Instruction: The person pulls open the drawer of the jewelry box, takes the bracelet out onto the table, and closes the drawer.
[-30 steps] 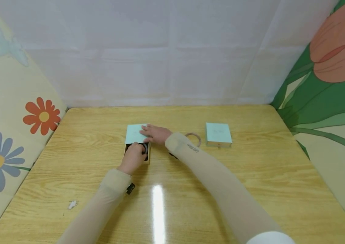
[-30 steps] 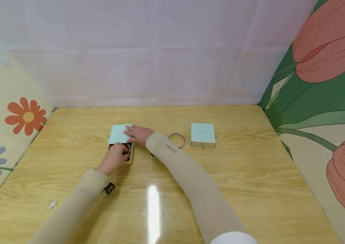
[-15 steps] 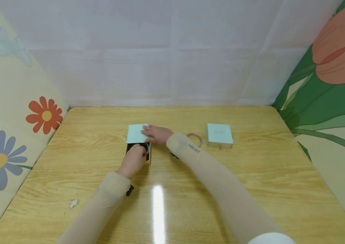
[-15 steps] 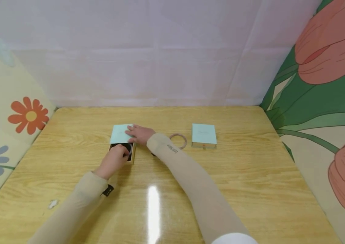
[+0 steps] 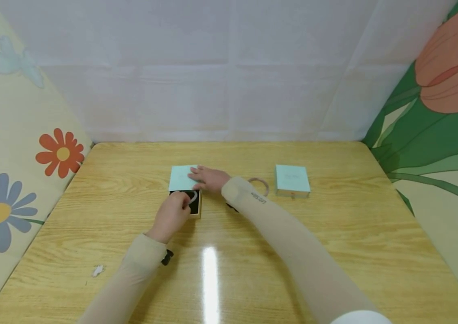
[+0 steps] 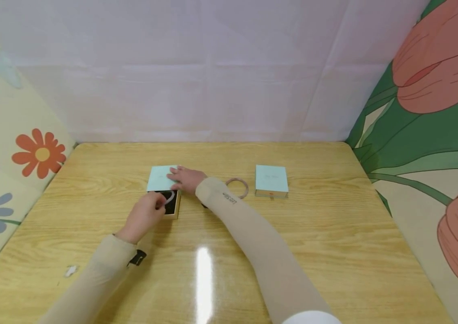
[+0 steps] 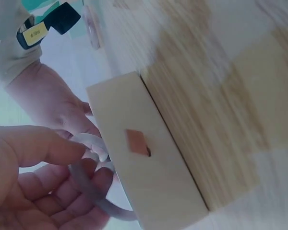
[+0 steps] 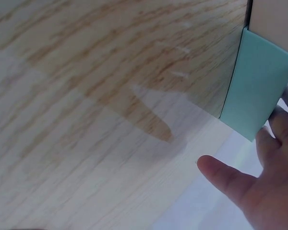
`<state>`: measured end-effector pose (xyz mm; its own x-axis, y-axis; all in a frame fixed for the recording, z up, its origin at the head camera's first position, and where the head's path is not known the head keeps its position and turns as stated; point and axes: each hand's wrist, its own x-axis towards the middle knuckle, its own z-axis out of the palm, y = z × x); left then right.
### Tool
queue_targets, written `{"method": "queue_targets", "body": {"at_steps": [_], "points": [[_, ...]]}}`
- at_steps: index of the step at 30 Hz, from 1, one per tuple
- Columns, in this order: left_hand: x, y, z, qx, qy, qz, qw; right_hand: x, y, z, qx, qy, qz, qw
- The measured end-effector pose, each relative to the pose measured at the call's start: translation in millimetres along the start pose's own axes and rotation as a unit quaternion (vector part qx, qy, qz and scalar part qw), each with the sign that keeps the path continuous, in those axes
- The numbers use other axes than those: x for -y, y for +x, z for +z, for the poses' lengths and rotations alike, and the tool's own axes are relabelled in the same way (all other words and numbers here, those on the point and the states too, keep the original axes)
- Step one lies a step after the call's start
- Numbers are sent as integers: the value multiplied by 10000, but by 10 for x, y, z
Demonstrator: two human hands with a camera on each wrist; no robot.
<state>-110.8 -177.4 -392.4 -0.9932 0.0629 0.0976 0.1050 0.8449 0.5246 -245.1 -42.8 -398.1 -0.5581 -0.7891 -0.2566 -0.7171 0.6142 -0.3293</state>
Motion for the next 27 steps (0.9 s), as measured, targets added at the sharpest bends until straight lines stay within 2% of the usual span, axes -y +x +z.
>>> {"method": "queue_targets", "body": {"at_steps": [6,16,20,27], "points": [[23,14,-25,-356,-156,98,9992,-2,-5,-14,-8,50,-25,10000],[89,32,-69,-1034,-218,568,9928,-10,7,-10,11,2,-72,10000],[108,43,-99,-1169,-308,493,9914,-9,11,-10,25,-41,-73,10000],[147,69,-129,-1455,-621,166,9873,-5,18,-17,48,-47,-37,10000]]}}
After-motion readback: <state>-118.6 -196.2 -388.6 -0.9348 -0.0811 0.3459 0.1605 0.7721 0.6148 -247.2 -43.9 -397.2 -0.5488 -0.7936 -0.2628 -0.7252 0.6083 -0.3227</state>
